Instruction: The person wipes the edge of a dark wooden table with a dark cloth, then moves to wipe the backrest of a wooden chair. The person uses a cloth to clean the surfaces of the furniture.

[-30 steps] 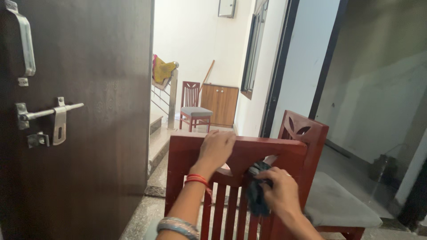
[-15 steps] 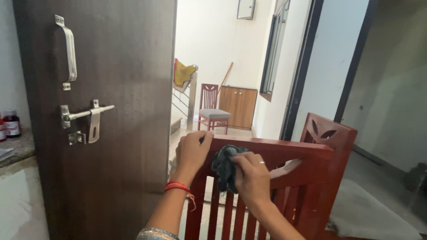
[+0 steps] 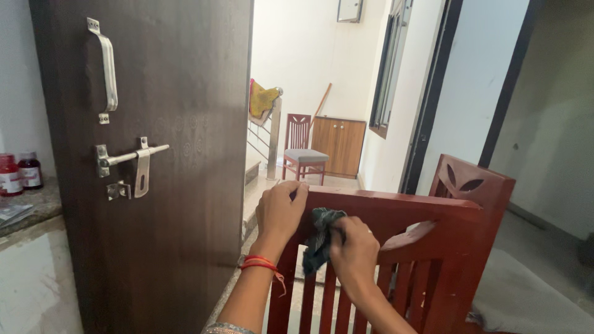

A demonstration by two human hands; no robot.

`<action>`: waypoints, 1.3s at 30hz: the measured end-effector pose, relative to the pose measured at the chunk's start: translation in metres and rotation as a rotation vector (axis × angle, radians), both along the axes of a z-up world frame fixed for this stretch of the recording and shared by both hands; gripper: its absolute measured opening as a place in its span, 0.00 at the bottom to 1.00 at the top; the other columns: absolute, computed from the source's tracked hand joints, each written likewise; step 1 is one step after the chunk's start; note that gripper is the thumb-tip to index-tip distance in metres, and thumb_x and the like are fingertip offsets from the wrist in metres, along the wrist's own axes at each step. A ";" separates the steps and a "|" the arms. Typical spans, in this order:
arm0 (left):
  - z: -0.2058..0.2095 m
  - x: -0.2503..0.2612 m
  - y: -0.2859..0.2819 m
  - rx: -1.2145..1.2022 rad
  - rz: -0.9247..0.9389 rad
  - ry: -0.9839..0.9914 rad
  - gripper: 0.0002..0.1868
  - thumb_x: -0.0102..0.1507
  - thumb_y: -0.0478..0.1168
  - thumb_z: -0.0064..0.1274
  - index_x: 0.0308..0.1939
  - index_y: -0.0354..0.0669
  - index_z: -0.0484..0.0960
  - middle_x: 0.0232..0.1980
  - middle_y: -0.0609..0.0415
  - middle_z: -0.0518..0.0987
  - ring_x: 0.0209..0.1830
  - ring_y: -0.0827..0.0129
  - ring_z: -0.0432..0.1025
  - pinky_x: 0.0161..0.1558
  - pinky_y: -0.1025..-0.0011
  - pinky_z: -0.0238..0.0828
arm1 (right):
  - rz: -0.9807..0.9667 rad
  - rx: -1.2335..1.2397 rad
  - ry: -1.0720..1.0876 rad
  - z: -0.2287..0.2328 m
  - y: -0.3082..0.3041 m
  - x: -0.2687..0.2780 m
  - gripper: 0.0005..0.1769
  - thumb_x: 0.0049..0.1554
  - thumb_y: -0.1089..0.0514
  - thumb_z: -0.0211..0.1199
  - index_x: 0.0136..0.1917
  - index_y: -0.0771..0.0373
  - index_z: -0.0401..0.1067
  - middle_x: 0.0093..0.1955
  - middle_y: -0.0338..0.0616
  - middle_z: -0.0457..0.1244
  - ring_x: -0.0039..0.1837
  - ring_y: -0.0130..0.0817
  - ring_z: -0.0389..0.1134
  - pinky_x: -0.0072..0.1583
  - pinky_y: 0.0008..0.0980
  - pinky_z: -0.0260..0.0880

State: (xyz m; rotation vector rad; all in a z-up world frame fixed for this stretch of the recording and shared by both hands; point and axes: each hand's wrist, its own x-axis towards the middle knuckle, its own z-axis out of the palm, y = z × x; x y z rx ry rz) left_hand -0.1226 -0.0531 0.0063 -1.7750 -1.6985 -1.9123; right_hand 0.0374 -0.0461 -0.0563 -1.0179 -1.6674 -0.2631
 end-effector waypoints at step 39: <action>0.009 -0.041 0.018 -0.088 -0.527 -0.106 0.35 0.69 0.58 0.31 0.43 0.38 0.90 0.48 0.45 0.88 0.55 0.58 0.80 0.62 0.68 0.67 | 0.247 0.385 -0.124 0.022 -0.017 -0.013 0.24 0.48 0.70 0.67 0.60 0.62 0.75 0.58 0.54 0.65 0.52 0.47 0.68 0.53 0.42 0.72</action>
